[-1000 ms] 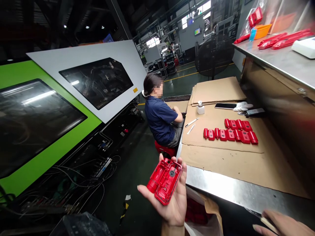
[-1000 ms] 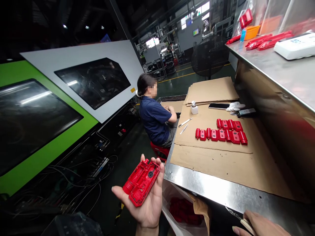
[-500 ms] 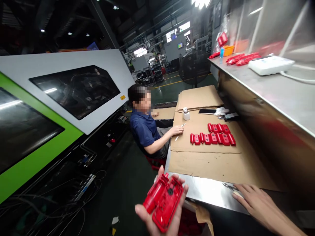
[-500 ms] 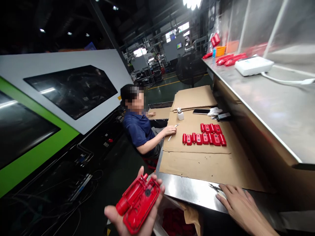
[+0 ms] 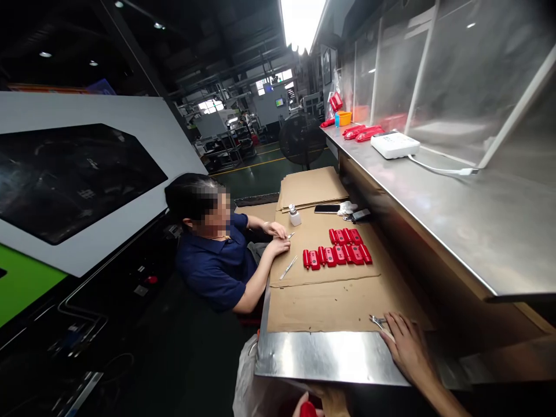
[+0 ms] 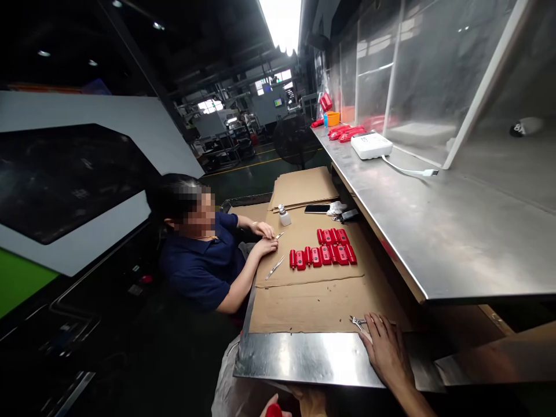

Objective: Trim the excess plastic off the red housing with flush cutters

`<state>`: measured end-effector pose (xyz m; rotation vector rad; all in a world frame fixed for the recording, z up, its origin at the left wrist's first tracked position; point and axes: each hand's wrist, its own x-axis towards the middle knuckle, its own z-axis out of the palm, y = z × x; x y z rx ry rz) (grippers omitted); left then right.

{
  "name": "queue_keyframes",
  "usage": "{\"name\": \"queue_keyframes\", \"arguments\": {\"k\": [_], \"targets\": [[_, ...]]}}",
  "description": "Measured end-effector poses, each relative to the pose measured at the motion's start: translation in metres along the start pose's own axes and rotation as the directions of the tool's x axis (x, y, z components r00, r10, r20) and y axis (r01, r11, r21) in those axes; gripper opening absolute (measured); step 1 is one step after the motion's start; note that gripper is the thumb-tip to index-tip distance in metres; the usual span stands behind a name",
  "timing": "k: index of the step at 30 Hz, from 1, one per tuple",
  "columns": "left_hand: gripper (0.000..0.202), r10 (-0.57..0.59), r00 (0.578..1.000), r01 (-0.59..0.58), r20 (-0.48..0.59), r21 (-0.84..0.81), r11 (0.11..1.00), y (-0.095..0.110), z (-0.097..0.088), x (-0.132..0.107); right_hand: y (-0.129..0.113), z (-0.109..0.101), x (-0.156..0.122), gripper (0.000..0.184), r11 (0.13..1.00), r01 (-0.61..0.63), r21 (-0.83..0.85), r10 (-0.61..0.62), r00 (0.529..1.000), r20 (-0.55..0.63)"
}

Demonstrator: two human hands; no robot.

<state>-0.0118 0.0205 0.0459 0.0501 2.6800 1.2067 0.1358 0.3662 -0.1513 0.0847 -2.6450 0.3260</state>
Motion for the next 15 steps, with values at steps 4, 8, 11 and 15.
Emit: {"name": "queue_keyframes", "arguments": {"k": [4, 8, 11, 15], "targets": [[0.073, -0.057, 0.998, 0.058, 0.021, -0.058, 0.997, 0.009, -0.015, 0.062, -0.004, 0.002, 0.000, 0.048, 1.000, -0.003, -0.025, 0.002, 1.000, -0.017], [0.076, -0.095, 0.995, 0.096, 0.013, -0.164, 0.982, 0.027, -0.025, 0.107, -0.006, 0.000, 0.001, 0.046, 0.999, -0.008, -0.046, 0.007, 1.000, -0.011], [0.067, -0.126, 0.992, 0.123, 0.005, -0.259, 0.958, 0.048, -0.022, 0.142, -0.007, -0.003, 0.002, 0.045, 0.998, -0.011, -0.058, 0.011, 1.000, 0.000], [0.045, -0.141, 0.990, 0.134, 0.007, -0.367, 0.921, 0.076, -0.017, 0.188, -0.009, -0.008, 0.004, 0.044, 0.998, -0.007, -0.064, 0.008, 1.000, 0.011]]}}
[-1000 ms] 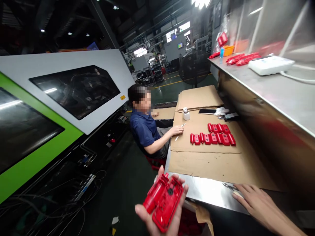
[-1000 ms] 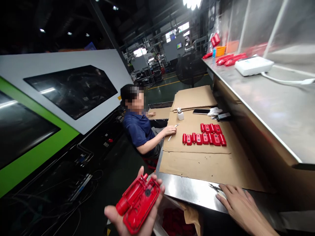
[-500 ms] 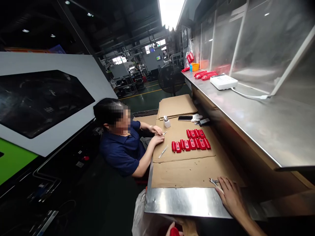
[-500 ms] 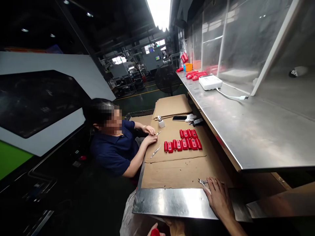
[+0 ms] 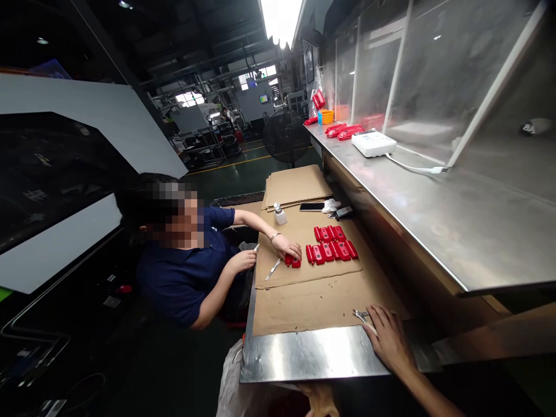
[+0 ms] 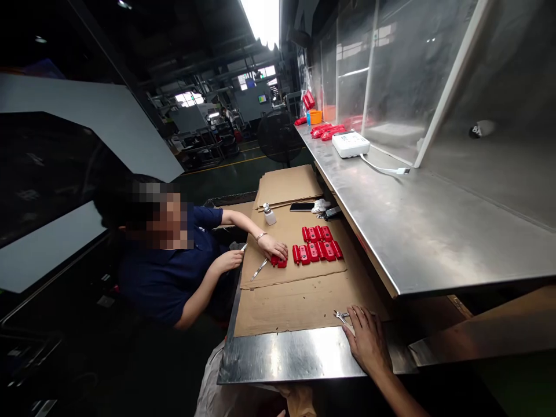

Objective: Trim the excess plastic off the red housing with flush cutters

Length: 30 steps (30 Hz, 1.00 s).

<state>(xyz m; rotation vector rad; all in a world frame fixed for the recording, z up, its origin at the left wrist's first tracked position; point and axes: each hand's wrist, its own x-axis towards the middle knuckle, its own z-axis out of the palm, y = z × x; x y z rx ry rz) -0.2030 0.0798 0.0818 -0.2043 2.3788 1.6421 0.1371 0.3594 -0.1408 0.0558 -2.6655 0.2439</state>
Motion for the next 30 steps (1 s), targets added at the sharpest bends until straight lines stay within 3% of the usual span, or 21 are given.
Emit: {"name": "queue_keyframes", "arguments": {"k": [4, 7, 10, 13, 19, 23, 26, 30], "targets": [[0.053, 0.008, 1.000, -0.006, 0.030, -0.066, 0.998, 0.017, -0.007, 0.021, -0.002, -0.004, 0.001, 0.043, 1.000, 0.008, 0.000, -0.008, 1.000, -0.004], [0.062, 0.024, 0.998, -0.019, 0.064, -0.070, 0.997, 0.026, -0.022, 0.024, -0.003, -0.005, 0.002, 0.042, 1.000, 0.012, 0.001, -0.012, 1.000, -0.020], [0.056, 0.052, 0.993, -0.051, 0.106, -0.014, 0.999, 0.030, -0.028, 0.019, -0.004, -0.005, 0.003, 0.042, 1.000, 0.015, 0.002, -0.015, 0.999, -0.034], [0.049, 0.110, 0.987, -0.120, 0.118, 0.081, 0.989, 0.016, -0.015, 0.002, -0.005, -0.006, 0.004, 0.042, 1.000, 0.014, 0.000, -0.014, 0.999, -0.041], [0.060, 0.175, 0.973, -0.214, 0.147, 0.315, 0.924, -0.038, 0.022, -0.052, -0.007, -0.006, 0.004, 0.042, 1.000, 0.017, -0.006, -0.018, 0.997, -0.073], [0.063, 0.184, 0.962, -0.257, 0.201, 0.451, 0.854, -0.049, 0.037, -0.073, -0.007, -0.003, 0.004, 0.038, 0.999, 0.036, -0.015, -0.038, 0.992, -0.123], [0.056, 0.192, 0.954, -0.287, 0.228, 0.520, 0.804, -0.043, 0.035, -0.076, -0.004, 0.000, 0.004, 0.040, 0.997, 0.069, -0.030, -0.073, 0.986, -0.150], [0.047, 0.215, 0.953, -0.300, 0.212, 0.586, 0.753, -0.034, 0.011, -0.062, 0.002, 0.006, 0.006, 0.045, 0.993, 0.110, -0.049, -0.117, 0.978, -0.174]]}}
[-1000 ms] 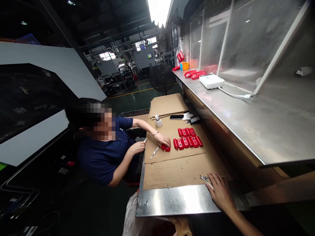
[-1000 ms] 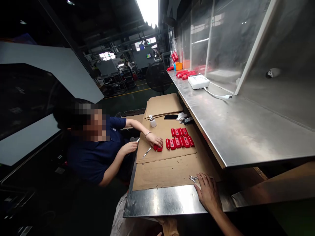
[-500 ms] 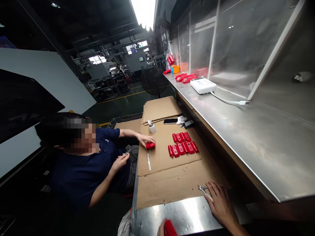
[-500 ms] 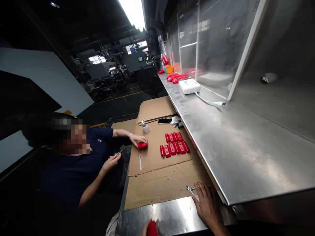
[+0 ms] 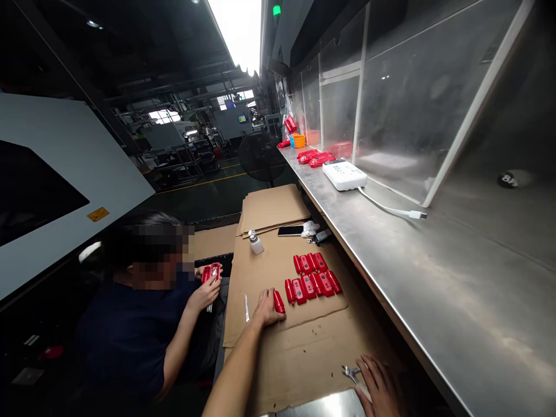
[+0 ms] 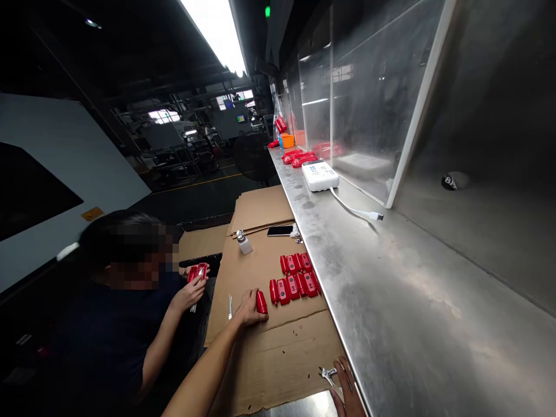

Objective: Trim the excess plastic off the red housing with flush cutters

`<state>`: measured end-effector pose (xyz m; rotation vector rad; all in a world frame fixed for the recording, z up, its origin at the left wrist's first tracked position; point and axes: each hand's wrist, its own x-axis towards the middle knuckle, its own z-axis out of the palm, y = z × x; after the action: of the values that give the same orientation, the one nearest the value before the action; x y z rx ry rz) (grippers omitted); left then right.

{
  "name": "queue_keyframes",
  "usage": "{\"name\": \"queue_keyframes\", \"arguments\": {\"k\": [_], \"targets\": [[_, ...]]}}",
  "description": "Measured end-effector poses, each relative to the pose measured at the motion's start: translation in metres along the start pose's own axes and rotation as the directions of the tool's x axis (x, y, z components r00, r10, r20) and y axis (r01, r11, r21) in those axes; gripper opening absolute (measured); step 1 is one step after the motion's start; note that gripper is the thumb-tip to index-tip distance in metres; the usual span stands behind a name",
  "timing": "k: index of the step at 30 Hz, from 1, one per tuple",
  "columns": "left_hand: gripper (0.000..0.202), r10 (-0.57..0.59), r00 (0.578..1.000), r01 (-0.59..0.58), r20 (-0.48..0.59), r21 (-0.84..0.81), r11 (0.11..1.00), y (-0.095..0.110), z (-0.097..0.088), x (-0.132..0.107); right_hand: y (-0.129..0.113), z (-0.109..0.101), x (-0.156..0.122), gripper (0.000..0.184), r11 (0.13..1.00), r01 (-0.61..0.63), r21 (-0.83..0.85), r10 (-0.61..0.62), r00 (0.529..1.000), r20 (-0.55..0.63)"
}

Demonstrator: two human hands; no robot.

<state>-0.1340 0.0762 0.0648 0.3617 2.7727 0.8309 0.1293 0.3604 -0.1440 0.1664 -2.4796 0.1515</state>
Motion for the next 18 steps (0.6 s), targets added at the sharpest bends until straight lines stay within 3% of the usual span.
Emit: {"name": "queue_keyframes", "arguments": {"k": [3, 7, 10, 11, 13, 16, 18], "targets": [[0.046, 0.034, 0.999, -0.035, 0.034, 0.034, 0.999, -0.017, 0.006, 0.023, 0.004, 0.004, 0.000, 0.050, 1.000, 0.014, -0.009, -0.014, 1.000, -0.013], [0.065, 0.086, 0.992, -0.089, 0.093, 0.031, 0.996, -0.038, 0.052, 0.049, 0.004, 0.004, 0.000, 0.053, 1.000, 0.004, -0.020, -0.004, 1.000, 0.006], [0.089, 0.113, 0.994, -0.113, 0.011, -0.011, 0.994, -0.053, 0.075, 0.027, 0.001, 0.000, 0.000, 0.052, 1.000, -0.010, -0.025, 0.011, 1.000, 0.029], [0.092, 0.123, 0.992, -0.124, -0.030, -0.035, 0.992, -0.058, 0.078, 0.006, 0.000, -0.002, 0.001, 0.050, 1.000, -0.014, -0.024, 0.015, 0.999, 0.032], [0.077, 0.135, 0.985, -0.146, -0.106, -0.097, 0.985, -0.068, 0.080, -0.053, -0.002, -0.005, 0.002, 0.047, 1.000, -0.023, -0.020, 0.024, 0.999, 0.036], [0.049, 0.039, 0.984, -0.078, -0.175, -0.224, 0.972, -0.077, 0.082, -0.175, -0.006, -0.009, 0.003, 0.043, 0.998, -0.059, -0.014, 0.060, 0.997, 0.052], [0.034, -0.124, 0.976, 0.064, -0.178, -0.308, 0.949, -0.076, 0.083, -0.262, -0.008, -0.012, 0.002, 0.042, 0.996, -0.086, -0.007, 0.086, 0.992, 0.095]]}}
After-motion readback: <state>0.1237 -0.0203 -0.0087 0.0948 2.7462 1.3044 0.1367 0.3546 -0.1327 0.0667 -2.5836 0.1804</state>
